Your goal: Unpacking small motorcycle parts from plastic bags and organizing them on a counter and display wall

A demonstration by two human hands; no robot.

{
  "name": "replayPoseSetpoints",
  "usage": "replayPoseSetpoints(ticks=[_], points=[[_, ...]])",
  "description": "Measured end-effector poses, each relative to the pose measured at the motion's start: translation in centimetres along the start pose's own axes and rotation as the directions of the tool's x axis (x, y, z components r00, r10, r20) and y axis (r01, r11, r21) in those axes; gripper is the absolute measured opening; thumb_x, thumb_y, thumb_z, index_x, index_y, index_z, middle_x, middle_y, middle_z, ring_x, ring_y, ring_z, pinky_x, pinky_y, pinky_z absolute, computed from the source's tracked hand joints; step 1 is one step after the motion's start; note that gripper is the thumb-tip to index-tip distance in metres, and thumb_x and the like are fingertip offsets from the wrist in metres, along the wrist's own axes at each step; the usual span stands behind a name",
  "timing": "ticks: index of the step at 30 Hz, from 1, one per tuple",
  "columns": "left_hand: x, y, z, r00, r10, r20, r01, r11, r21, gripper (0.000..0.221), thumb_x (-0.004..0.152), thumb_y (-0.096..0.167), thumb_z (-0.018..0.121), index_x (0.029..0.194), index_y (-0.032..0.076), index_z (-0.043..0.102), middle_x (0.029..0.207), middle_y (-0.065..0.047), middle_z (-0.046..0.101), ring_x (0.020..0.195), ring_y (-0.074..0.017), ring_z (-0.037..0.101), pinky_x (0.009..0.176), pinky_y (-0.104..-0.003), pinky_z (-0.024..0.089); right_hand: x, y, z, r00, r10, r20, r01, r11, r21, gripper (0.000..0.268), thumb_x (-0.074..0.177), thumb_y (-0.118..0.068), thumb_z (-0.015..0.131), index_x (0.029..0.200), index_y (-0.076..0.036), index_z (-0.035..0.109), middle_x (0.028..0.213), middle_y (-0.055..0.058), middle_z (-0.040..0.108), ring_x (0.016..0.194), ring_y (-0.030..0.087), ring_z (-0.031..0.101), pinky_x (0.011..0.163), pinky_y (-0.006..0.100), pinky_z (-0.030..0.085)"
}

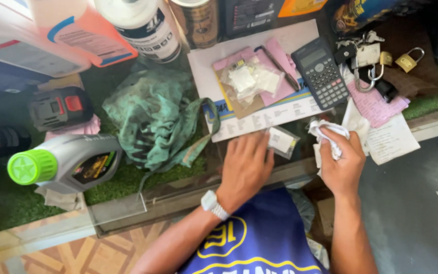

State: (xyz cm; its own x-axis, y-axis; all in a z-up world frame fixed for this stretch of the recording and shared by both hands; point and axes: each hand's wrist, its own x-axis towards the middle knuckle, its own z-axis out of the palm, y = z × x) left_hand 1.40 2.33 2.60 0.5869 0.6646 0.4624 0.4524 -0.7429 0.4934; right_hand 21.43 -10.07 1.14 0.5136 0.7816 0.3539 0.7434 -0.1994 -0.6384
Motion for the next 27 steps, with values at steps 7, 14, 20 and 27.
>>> replayPoseSetpoints(ticks=[7, 14, 20, 27], points=[[-3.7, -0.5, 0.1, 0.968, 0.224, 0.117, -0.228, 0.973, 0.026, 0.039, 0.096, 0.017, 0.062, 0.125, -0.008, 0.067, 0.128, -0.025, 0.066, 0.13, -0.0375, 0.061, 0.11, -0.046, 0.046, 4.2, -5.8, 3.3, 0.845, -0.452, 0.285, 0.511, 0.84, -0.184, 0.018, 0.083, -0.007, 0.073, 0.094, -0.018, 0.082, 0.09, 0.015, 0.063, 0.084, 0.036, 0.064, 0.074, 0.045, 0.055], [-4.1, -0.6, 0.2, 0.976, 0.204, 0.074, -0.205, 0.979, 0.01, 0.041, 0.096, 0.018, 0.06, 0.126, -0.008, 0.067, 0.131, -0.025, 0.067, 0.131, -0.0373, 0.061, 0.113, -0.049, 0.045, 6.0, -7.0, 2.4, 0.81, -0.465, 0.358, 0.584, 0.697, -0.416, 0.016, 0.091, -0.019, 0.067, 0.096, -0.024, 0.081, 0.095, 0.009, 0.061, 0.086, 0.031, 0.061, 0.074, 0.041, 0.051], [-4.0, -0.7, -0.7, 0.95, 0.164, 0.265, -0.187, 0.98, 0.062, 0.045, 0.101, 0.025, 0.059, 0.137, -0.002, 0.064, 0.144, -0.015, 0.063, 0.141, -0.0296, 0.054, 0.117, -0.045, 0.041, 5.6, -5.1, 1.0, 0.841, -0.238, 0.486, 0.517, 0.619, -0.591, 0.041, 0.09, -0.022, 0.074, 0.129, -0.035, 0.079, 0.092, 0.002, 0.056, 0.086, 0.025, 0.056, 0.064, 0.038, 0.051], [-2.8, -0.5, 0.3, 0.972, 0.205, 0.113, -0.216, 0.972, 0.091, 0.043, 0.093, 0.023, 0.058, 0.127, -0.001, 0.065, 0.122, -0.019, 0.067, 0.124, -0.0335, 0.063, 0.105, -0.051, 0.048, 1.8, -4.4, 2.2, 0.85, -0.391, 0.353, 0.511, 0.775, -0.371, 0.021, 0.081, -0.016, 0.072, 0.097, -0.025, 0.082, 0.088, 0.008, 0.058, 0.081, 0.03, 0.061, 0.068, 0.04, 0.053]])
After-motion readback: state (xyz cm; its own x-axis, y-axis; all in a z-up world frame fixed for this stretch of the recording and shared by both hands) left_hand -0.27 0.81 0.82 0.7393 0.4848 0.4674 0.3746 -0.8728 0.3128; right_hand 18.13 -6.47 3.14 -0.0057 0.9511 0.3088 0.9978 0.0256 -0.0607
